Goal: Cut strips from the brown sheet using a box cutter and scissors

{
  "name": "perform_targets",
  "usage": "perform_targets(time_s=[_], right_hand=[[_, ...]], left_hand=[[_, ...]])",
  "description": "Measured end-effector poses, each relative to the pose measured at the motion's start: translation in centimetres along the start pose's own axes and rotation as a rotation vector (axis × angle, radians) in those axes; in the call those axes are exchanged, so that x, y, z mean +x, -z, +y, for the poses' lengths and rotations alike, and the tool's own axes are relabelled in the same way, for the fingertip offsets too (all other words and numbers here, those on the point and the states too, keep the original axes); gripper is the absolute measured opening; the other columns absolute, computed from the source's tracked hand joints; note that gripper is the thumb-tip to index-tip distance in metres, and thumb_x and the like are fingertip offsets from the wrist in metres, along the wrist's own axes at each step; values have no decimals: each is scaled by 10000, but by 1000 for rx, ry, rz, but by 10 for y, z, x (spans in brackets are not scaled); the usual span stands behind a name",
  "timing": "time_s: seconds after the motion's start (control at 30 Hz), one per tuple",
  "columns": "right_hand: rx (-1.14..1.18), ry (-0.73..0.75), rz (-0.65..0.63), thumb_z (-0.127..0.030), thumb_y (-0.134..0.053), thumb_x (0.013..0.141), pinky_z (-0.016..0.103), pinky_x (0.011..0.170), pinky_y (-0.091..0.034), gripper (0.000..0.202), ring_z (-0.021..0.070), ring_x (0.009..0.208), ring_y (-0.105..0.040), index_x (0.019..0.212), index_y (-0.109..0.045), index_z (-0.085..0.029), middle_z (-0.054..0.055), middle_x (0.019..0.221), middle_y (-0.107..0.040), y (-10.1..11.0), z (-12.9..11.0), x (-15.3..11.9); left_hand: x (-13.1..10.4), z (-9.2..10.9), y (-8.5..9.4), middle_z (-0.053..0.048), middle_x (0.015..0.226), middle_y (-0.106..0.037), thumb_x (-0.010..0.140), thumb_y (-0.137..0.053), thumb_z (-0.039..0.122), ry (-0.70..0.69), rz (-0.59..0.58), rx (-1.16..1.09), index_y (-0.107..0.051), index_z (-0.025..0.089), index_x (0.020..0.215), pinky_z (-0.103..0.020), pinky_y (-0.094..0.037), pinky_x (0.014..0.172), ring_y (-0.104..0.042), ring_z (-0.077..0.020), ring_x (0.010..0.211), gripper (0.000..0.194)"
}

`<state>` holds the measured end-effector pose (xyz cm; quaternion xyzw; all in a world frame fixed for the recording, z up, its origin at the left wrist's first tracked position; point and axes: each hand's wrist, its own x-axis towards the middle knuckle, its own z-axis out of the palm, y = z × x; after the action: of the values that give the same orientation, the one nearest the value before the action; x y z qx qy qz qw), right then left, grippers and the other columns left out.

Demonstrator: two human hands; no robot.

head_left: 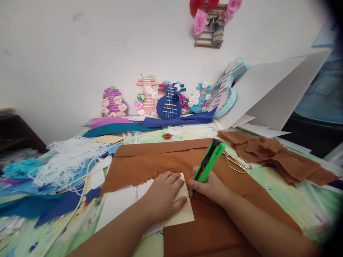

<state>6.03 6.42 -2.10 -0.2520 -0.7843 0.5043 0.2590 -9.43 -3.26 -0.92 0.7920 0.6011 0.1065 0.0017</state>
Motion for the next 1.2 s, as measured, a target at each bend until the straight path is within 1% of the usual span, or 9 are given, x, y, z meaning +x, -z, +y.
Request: perform_targets(time_s=[0.13, 0.3, 0.53, 0.63, 0.83, 0.97, 1.07, 1.2], right_hand=[[-41, 10, -28, -460, -574, 676, 200, 462, -293, 377, 83, 515, -366, 574, -344, -179, -49, 529, -380, -1, -4, 0], [-93, 54, -51, -391, -570, 680, 195, 444, -263, 344, 72, 499, -312, 562, -323, -181, -59, 524, -312, -2, -11, -2], [-98, 24, -79, -359, -578, 675, 195, 452, -267, 320, 76, 514, -317, 577, -332, -180, -55, 541, -329, -2, -12, -3], [-94, 16, -72, -377, -599, 659, 196, 455, -263, 340, 74, 514, -309, 569, -337, -179, -58, 539, -318, -2, -9, -2], [7, 2, -16, -479, -646, 580, 201, 447, -249, 450, 72, 504, -288, 549, -306, -186, -67, 525, -284, 0, -7, 1], [-30, -1, -48, -467, -630, 610, 201, 449, -252, 416, 75, 506, -301, 556, -331, -183, -64, 524, -305, -1, -9, -1], [-71, 1, -45, -440, -615, 633, 203, 453, -255, 380, 78, 511, -315, 560, -346, -181, -60, 530, -321, -1, -10, -2], [25, 8, -9, -498, -583, 642, 209, 464, -283, 407, 83, 511, -331, 564, -335, -185, -55, 533, -329, 0, -6, 0]], left_hand=[[0, -1, -1, -74, 1213, -458, 799, -474, 363, -10, 17, -17, -498, 189, 1084, -411, -311, 906, -382, -261, 1088, 334], [0, 1, 2, -74, 1210, -460, 794, -477, 353, 12, 7, -33, -507, 193, 1071, -417, -317, 896, -385, -263, 1077, 321], [-1, 3, 2, -69, 1202, -463, 790, -478, 336, 17, 14, -32, -503, 199, 1073, -420, -316, 894, -382, -263, 1074, 316], [-1, 2, 1, -69, 1202, -460, 796, -472, 335, 15, 5, -26, -508, 194, 1062, -412, -310, 901, -384, -258, 1072, 303], [0, 1, 0, -77, 1220, -448, 803, -469, 350, -1, -2, 2, -491, 187, 1095, -424, -310, 901, -373, -269, 1082, 335], [-1, 1, 0, -75, 1209, -455, 804, -468, 343, -4, 5, -1, -489, 192, 1096, -418, -315, 898, -379, -261, 1076, 329], [-1, 1, 0, -72, 1212, -453, 801, -471, 344, 2, -3, -7, -493, 197, 1090, -421, -309, 902, -372, -262, 1085, 325], [0, 0, 0, -68, 1225, -446, 800, -469, 350, 7, -6, -5, -476, 200, 1121, -422, -305, 907, -362, -262, 1099, 354]])
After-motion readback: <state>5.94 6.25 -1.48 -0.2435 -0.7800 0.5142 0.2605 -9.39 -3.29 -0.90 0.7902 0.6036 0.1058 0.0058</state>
